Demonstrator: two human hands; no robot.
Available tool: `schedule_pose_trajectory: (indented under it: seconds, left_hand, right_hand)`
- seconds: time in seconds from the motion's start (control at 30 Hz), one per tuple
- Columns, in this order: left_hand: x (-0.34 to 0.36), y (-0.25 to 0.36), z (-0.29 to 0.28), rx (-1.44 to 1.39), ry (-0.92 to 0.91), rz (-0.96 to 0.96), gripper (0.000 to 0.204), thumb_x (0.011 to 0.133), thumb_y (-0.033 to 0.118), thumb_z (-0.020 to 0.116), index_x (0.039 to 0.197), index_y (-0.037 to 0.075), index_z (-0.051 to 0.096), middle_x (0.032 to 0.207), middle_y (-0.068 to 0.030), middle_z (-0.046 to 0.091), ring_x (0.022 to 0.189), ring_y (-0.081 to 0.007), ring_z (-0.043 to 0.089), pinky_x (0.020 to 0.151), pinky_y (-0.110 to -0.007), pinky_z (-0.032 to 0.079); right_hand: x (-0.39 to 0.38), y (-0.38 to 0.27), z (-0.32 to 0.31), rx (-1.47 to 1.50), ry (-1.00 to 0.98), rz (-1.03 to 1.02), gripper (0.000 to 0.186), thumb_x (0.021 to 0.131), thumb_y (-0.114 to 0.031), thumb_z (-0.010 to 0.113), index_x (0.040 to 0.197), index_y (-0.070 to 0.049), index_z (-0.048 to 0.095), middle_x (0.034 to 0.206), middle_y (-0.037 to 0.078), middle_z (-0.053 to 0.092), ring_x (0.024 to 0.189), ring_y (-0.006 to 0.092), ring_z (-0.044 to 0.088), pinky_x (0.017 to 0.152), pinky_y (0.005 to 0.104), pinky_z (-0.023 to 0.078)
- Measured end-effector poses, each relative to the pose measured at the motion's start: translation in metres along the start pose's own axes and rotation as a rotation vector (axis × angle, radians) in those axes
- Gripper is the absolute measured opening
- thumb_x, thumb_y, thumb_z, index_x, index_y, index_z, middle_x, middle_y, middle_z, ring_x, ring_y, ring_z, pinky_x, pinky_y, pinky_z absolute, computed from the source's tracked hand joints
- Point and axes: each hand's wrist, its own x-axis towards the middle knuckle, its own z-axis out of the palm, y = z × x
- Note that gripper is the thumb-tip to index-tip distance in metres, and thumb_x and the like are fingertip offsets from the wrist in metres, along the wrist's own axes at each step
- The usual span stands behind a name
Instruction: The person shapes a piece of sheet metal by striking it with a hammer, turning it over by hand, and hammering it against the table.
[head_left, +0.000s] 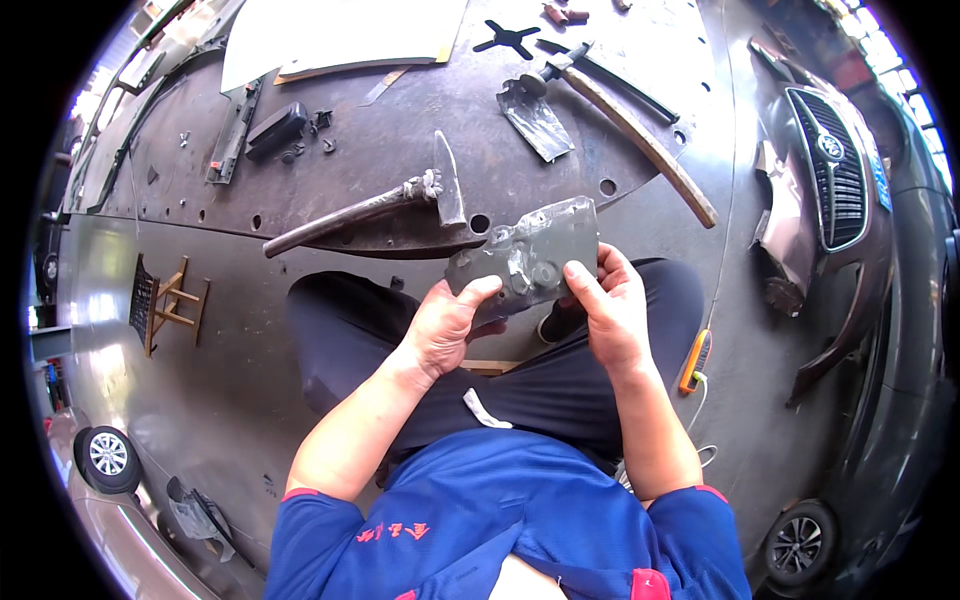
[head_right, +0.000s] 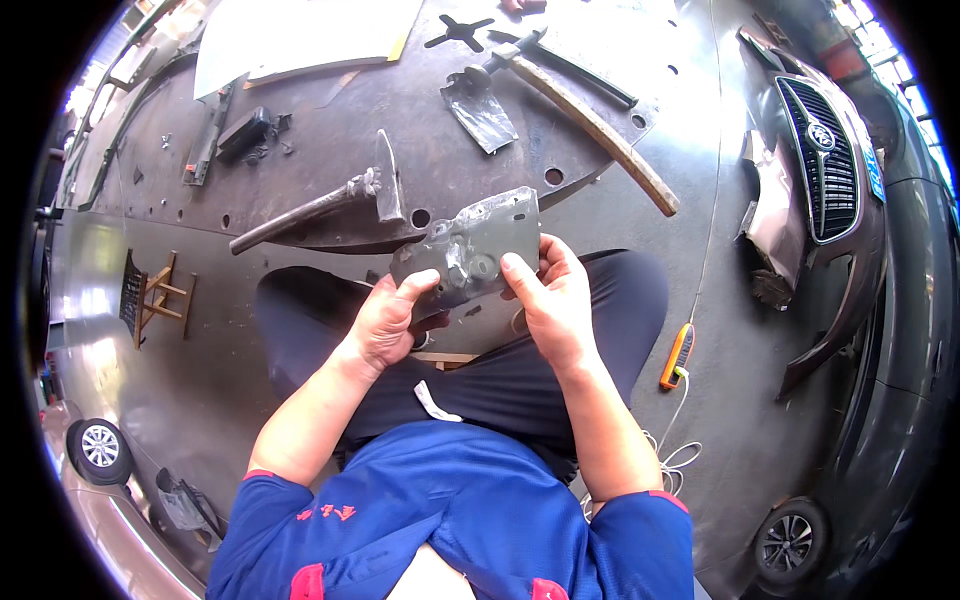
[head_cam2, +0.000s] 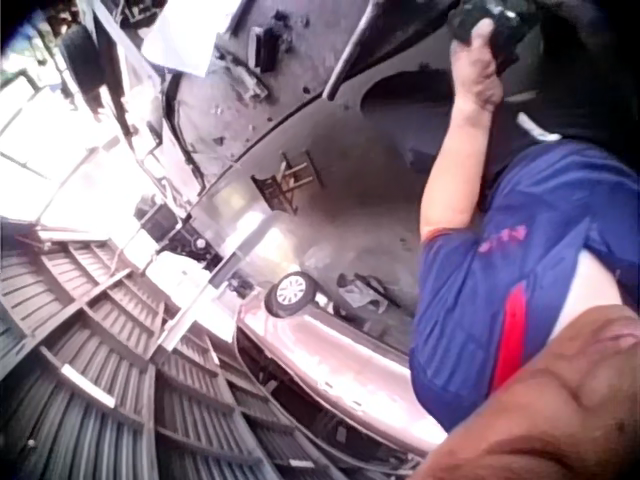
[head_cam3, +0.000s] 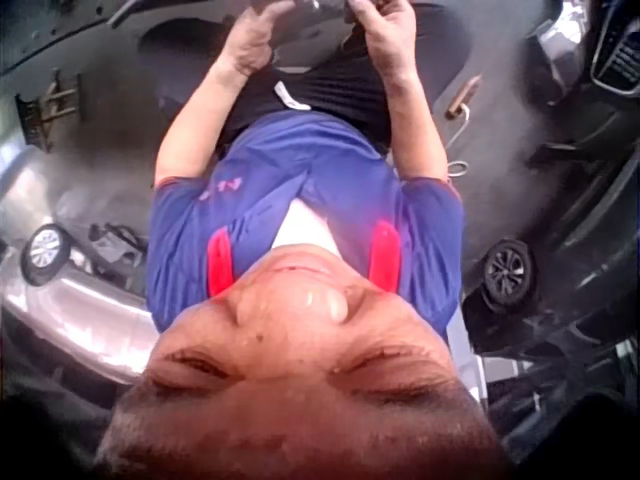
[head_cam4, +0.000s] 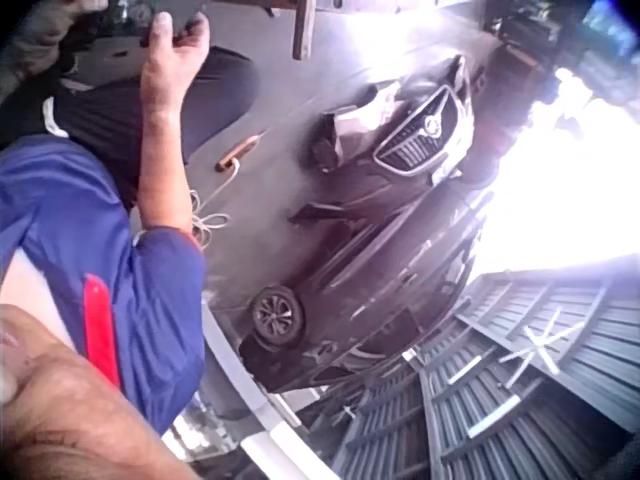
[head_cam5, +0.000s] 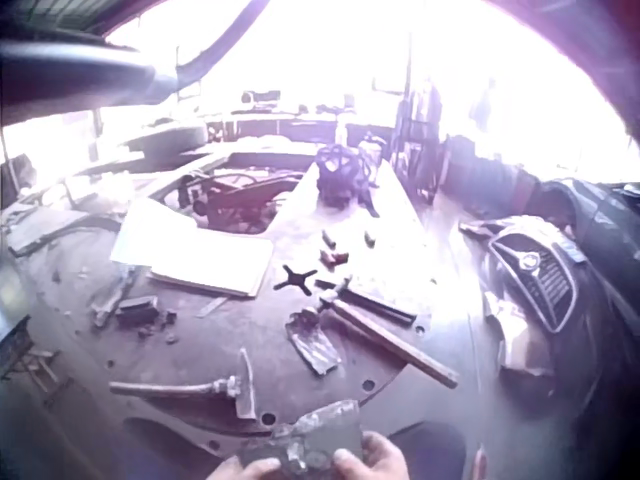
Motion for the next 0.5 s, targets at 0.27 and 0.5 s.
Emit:
schedule_pose_trajectory:
  seconds: [0.27,0.5]
  left_hand:
    - [0.018,-0.008,0.005,0.018,0.004,0.016,0.032,0.100,0.032,0.074,0.127,0.014,0.070,0.117,0.0023,0.074,0.106,-0.0111,0.069,0.076,-0.032,0.056]
    - [0.023,-0.020,0.009,-0.033,0.067,0.129,0.031,0.100,0.028,0.074,0.125,0.011,0.070,0.113,0.0000,0.075,0.099,-0.0117,0.070,0.066,-0.028,0.055]
  right_hand:
    - [0.017,0.001,-0.024,-0.097,-0.072,0.131,0.034,0.100,-0.018,0.078,0.126,-0.002,0.061,0.107,0.005,0.075,0.088,0.0090,0.069,0.077,0.0259,0.057]
    - [0.025,-0.026,-0.030,-0.837,0.298,-0.456,0.025,0.092,-0.008,0.082,0.112,-0.001,0.069,0.097,0.006,0.071,0.087,0.0163,0.068,0.085,0.0300,0.056]
